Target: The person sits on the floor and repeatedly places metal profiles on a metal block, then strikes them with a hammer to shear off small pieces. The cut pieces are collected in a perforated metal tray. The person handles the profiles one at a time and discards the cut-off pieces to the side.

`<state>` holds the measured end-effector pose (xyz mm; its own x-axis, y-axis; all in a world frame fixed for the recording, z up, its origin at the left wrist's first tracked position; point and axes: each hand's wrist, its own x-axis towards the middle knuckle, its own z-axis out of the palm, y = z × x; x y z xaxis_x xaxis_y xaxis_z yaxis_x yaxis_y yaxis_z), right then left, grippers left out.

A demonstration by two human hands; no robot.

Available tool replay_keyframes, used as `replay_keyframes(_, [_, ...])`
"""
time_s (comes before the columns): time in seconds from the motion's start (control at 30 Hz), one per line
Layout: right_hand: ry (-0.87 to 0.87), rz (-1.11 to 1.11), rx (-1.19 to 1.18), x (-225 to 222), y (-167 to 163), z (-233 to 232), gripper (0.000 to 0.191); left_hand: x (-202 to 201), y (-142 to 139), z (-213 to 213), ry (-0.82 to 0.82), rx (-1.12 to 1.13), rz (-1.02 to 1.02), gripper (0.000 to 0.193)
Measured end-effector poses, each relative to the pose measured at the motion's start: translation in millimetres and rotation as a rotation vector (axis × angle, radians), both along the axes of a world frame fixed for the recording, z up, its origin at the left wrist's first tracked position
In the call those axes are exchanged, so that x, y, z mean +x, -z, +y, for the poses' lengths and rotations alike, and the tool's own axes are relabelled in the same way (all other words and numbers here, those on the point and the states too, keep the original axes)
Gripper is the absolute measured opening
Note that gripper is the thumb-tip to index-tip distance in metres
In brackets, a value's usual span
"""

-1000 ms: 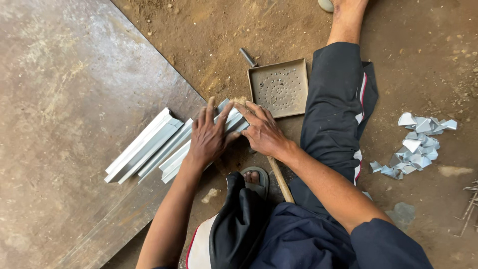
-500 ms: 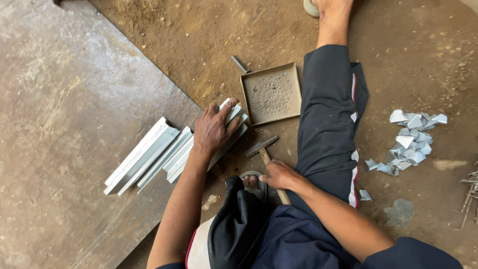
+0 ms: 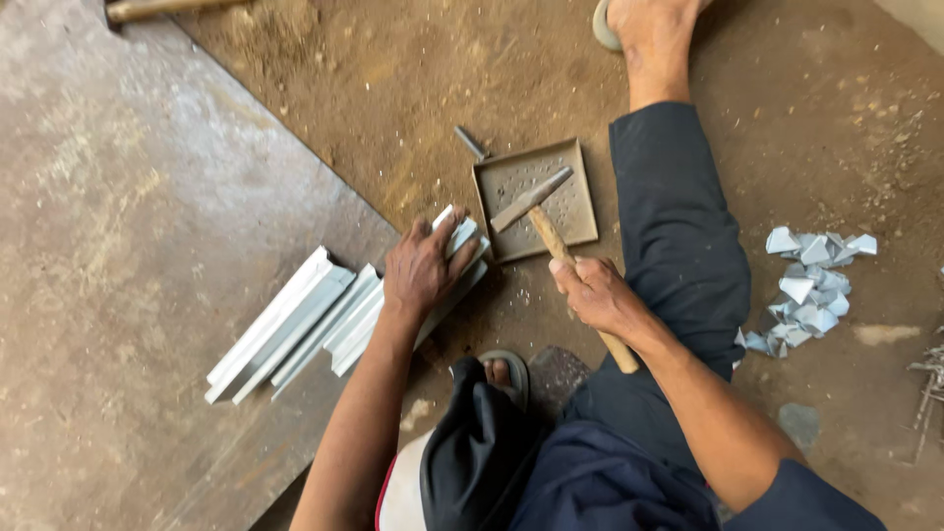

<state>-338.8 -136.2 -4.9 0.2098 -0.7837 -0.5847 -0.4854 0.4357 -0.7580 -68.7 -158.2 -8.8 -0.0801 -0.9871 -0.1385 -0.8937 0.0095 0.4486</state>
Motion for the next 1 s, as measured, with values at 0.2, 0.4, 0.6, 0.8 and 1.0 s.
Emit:
replay_keyframes(0.2, [-0.191,0.035,-0.485,6.8,11.3,-14.7,0.051,4.6,5.6,-0.6,0.048,0.003,-0.027,0.050])
replay_keyframes(0.4, [-0.197,0.083,-0.634,4.2,21.5,-24.6,0.052,5.1,4.7,0.6,0.084,-0.084,0.026,0.049])
replay_keyframes(0.6, [-0.209,0.103,-0.299,2.5,36.5,-19.3,0.055,4.6,2.8,-0.8,0.070,-0.050,0.011,0.050])
replay_keyframes(0.8, [-0.281,0.017,-0.402,2.9,50.3,-24.2,0.053,7.4,6.0,1.1,0.099,-0.104,0.044,0.051])
replay_keyframes(1.0, [0.086,-0.231,0.320,3.5,53.2,-19.2,0.045,9.7,9.7,2.0,0.099,-0.052,0.038,0.048])
